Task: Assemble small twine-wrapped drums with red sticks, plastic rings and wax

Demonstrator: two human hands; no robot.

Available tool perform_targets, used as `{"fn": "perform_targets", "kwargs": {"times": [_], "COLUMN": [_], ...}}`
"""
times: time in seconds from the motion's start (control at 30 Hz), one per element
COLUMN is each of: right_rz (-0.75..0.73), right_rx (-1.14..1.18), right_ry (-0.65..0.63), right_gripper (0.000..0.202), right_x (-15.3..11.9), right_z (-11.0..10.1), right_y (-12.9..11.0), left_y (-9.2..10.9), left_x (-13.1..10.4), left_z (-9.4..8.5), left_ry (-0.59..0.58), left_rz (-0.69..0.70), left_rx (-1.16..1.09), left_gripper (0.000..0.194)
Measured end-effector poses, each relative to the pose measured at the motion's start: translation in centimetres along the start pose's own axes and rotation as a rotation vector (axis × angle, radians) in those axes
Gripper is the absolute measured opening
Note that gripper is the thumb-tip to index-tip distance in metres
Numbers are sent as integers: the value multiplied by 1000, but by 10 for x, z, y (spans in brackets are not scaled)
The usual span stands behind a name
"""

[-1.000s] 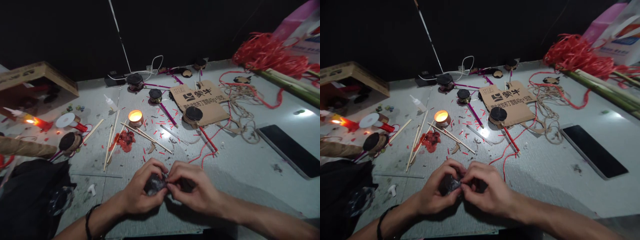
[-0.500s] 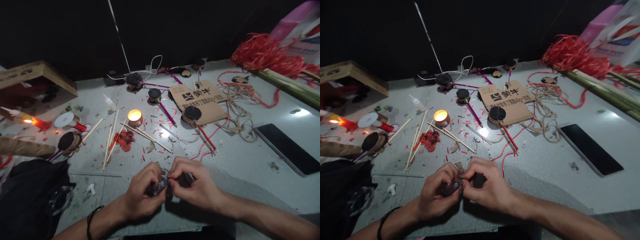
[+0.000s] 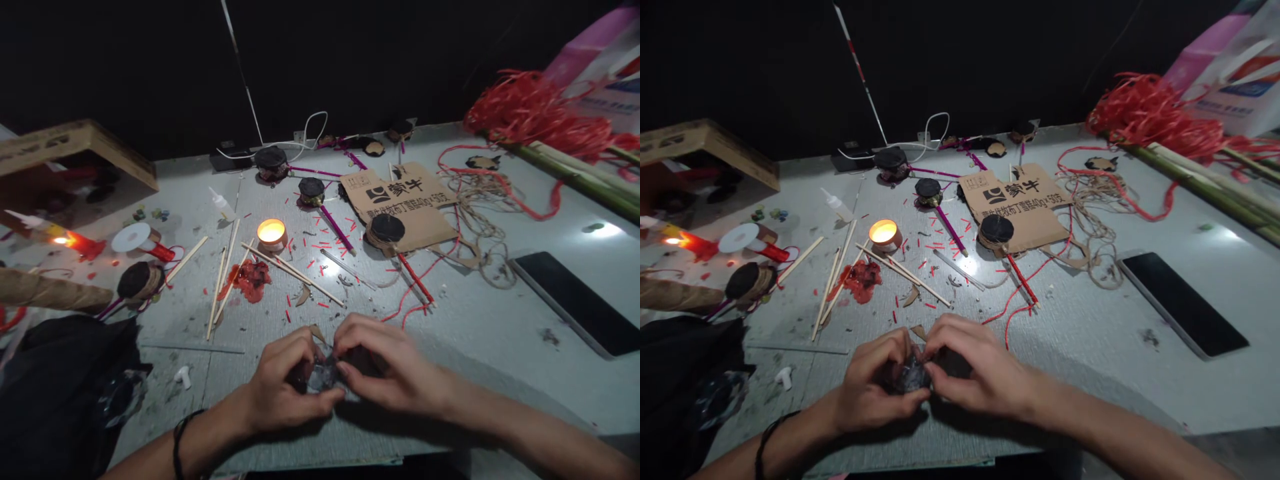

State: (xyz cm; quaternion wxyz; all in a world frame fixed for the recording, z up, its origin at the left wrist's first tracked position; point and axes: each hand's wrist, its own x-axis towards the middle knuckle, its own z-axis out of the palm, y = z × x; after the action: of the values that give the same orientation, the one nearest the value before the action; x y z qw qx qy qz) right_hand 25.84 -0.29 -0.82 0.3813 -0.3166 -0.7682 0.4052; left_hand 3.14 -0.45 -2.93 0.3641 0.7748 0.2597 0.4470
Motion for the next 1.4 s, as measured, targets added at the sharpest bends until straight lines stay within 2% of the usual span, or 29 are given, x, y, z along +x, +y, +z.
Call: {"fn": "perform_targets", "kwargs": {"times": [0.1,0.2,0.27,0.37,0.5,0.67,0.73,0.83,0.97,1.03,1.1,1.17,1.23,1.4], "right_rz": [-138,-246,-259,-183,-94,-24,33,101,178,190,207,233,270,291], "right_rx": [-352,-691,-797,-779,-580,-230,-82,17,237,399,677,999,1222,1295], "right_ry": [-177,-289,-312,-295,-247,-93,-70,-68,-85,-39,35,93,132,149], "right_gripper": [6,13,15,11,6,14,19,26,30,37,40,36,29,17], "right_x": [-1,-7,-11,-14,-10,-6,-5,-2,4,8,13,17,19,16], "right_z": [-4,6,16,23,15,11,13,13,-1,-11,-20,-25,-27,-25], "right_y": [-1,-2,-3,-4,-3,-3,-4,-6,-10,-10,-10,-10,-11,-14], "left_y": [-1,-1,0,1,1,3,3,2,-2,-5,-7,-8,-8,-9], "left_x": [1,1,2,3,5,6,6,5,4,3,3,3,3,4], "left_z": [-2,-2,-1,-1,-4,-10,-12,-13,-16,-16,-16,-16,-14,-14], "left_ry": [-77,-150,-185,-219,-208,-177,-176,-179,-144,-109,-85,-75,-76,-83], "left_rz": [19,55,88,143,191,238,250,261,250,228,207,195,192,181], "left_rx": [14,55,88,125,153,177,179,182,174,171,173,173,176,196], "left_gripper": [49,43,38,35,34,30,30,30,30,30,31,32,32,32]}}
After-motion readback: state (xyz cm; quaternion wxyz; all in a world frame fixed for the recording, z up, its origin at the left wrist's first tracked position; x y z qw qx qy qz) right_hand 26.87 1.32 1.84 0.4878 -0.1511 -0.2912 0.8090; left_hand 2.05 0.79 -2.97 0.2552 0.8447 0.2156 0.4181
